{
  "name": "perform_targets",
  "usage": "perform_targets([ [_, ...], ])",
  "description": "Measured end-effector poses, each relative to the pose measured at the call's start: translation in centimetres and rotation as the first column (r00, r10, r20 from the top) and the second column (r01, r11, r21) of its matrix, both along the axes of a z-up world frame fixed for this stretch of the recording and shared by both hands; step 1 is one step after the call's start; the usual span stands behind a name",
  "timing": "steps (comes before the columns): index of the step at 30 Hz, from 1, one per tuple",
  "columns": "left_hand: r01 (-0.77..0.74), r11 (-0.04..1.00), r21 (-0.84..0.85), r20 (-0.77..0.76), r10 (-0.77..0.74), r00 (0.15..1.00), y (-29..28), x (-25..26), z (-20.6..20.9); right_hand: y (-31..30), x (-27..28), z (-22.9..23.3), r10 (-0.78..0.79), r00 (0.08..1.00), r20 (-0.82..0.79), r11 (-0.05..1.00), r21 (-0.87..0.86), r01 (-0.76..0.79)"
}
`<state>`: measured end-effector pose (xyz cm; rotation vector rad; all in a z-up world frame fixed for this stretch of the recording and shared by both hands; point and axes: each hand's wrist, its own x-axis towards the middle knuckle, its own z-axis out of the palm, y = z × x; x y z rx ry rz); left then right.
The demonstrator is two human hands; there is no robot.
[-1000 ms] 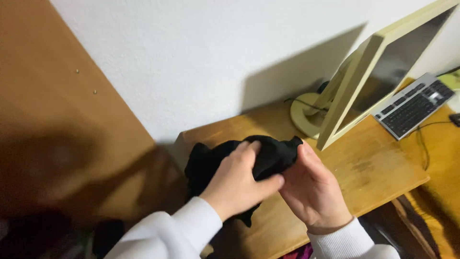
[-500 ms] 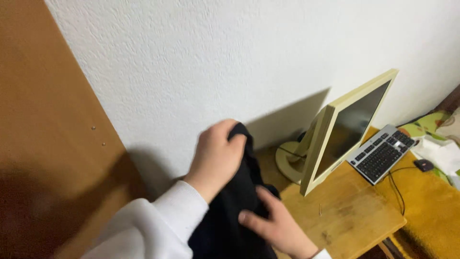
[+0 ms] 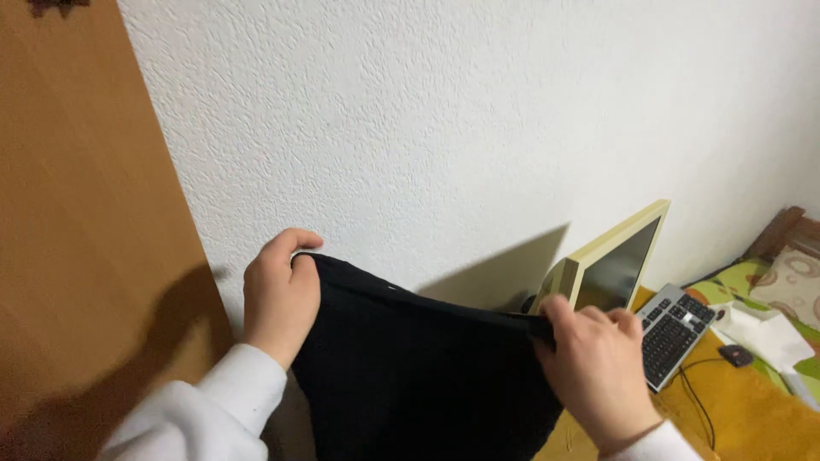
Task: The person folds several garments one by one on a wooden desk and places them into a closet shelf. Items handled include a gray tank top, a green top, a light green top, and a black top. The person smooths and folds each piece before stacking it in the closet.
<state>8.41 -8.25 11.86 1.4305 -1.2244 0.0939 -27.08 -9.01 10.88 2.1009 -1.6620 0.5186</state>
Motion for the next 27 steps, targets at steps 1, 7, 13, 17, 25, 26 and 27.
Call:
perform_targets([
  [1, 0.046, 0.998, 0.05, -0.094, -0.041, 0.995, -0.1, 0.3, 0.6, -0.4, 0.0, 1.0, -0.022, 0.997, -0.076, 0.999, -0.051, 0.018],
  [7, 0.415, 0.91, -0.005, -0.436, -0.375, 0.818, -1.4, 0.9, 2.3, -3.0, 0.2, 6.1, -0.131, 0.926, -0.353, 0.988, -0.126, 0.092],
  [13, 0.691, 0.654, 0.309, -0.461, -0.532, 0.71, 1.2, 0.2, 6.1, -3.8, -0.9, 8.8, -0.027, 0.98, -0.196, 0.997, -0.079, 0.011],
  [17, 0.57, 0.467, 0.676, -0.247, -0.586, 0.772, 1.3, 0.6, 5.6, -4.1, -2.1, 8.9, 0.411, 0.911, -0.024, 0.855, -0.337, -0.395],
  [25, 0.833, 0.443, 0.332, -0.674, -0.507, 0.538, 0.2, -1.4, 2.3, -5.9, -2.8, 7.7, 0.262, 0.8, 0.54, 0.964, -0.186, -0.19],
  [26, 0.883, 0.445, 0.151, -0.772, -0.505, 0.386, 0.6, -1.9, 2.7, -6.6, -3.1, 7.5, 0.136, 0.685, 0.715, 0.99, -0.077, -0.115],
  [27, 0.883, 0.444, 0.151, -0.773, -0.504, 0.386, 0.9, -2.2, 3.0, -6.3, -2.7, 7.4, 0.134, 0.686, 0.716, 0.991, -0.076, -0.114],
])
